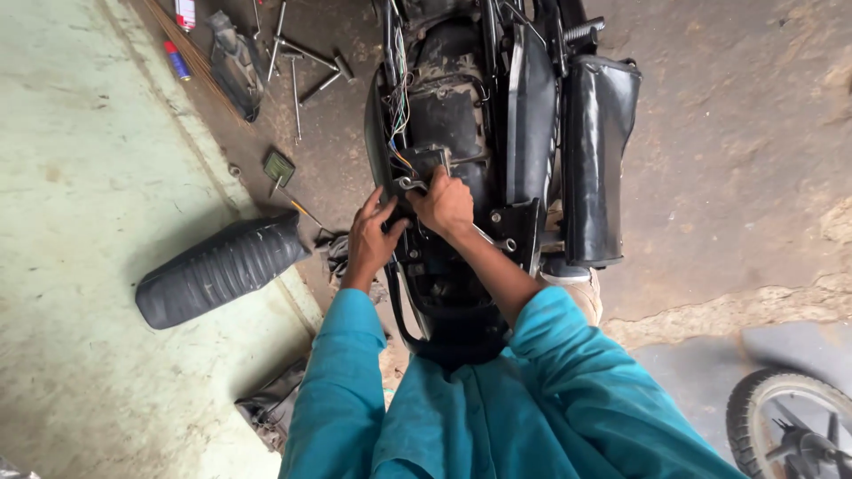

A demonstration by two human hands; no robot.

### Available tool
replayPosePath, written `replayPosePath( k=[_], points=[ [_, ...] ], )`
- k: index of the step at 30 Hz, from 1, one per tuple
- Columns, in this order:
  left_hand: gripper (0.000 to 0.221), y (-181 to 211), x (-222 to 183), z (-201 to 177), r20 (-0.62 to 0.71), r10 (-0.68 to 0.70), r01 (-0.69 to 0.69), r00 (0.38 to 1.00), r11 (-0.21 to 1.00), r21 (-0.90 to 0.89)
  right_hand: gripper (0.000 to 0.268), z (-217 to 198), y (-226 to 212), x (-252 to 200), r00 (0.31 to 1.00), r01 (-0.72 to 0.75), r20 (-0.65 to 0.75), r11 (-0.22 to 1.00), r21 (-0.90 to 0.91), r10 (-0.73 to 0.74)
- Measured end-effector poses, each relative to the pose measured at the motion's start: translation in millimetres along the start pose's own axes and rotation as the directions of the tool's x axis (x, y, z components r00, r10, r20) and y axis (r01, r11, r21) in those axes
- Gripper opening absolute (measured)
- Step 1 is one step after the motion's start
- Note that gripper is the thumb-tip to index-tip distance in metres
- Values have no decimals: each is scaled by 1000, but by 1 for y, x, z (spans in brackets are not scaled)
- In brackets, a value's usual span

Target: Tightening bolts and adjusting the rear frame and seat area of a motorcycle.

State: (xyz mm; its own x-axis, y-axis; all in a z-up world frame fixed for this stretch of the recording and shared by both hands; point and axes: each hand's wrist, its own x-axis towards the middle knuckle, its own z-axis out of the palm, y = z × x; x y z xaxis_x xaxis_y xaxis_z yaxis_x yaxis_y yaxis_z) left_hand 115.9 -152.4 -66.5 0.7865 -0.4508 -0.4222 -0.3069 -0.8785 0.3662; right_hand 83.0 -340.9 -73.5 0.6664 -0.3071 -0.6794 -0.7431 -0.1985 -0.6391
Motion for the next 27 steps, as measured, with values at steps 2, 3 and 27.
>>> replayPosePath(
  k=[2,3,27],
  points=[
    [60,-12,-2,8,43,-8,8,999,1000,0,49,0,-2,2,994,72,-83,994,83,-65],
    [60,-10,0,11,44,-7,7,999,1000,0,49,-3,-7,2,994,71,-83,994,83,-64],
    [73,9,77,-13,57,-317,322,947,929,-180,43,-7,-45,84,910,275,-360,950,149,-207]
  ],
)
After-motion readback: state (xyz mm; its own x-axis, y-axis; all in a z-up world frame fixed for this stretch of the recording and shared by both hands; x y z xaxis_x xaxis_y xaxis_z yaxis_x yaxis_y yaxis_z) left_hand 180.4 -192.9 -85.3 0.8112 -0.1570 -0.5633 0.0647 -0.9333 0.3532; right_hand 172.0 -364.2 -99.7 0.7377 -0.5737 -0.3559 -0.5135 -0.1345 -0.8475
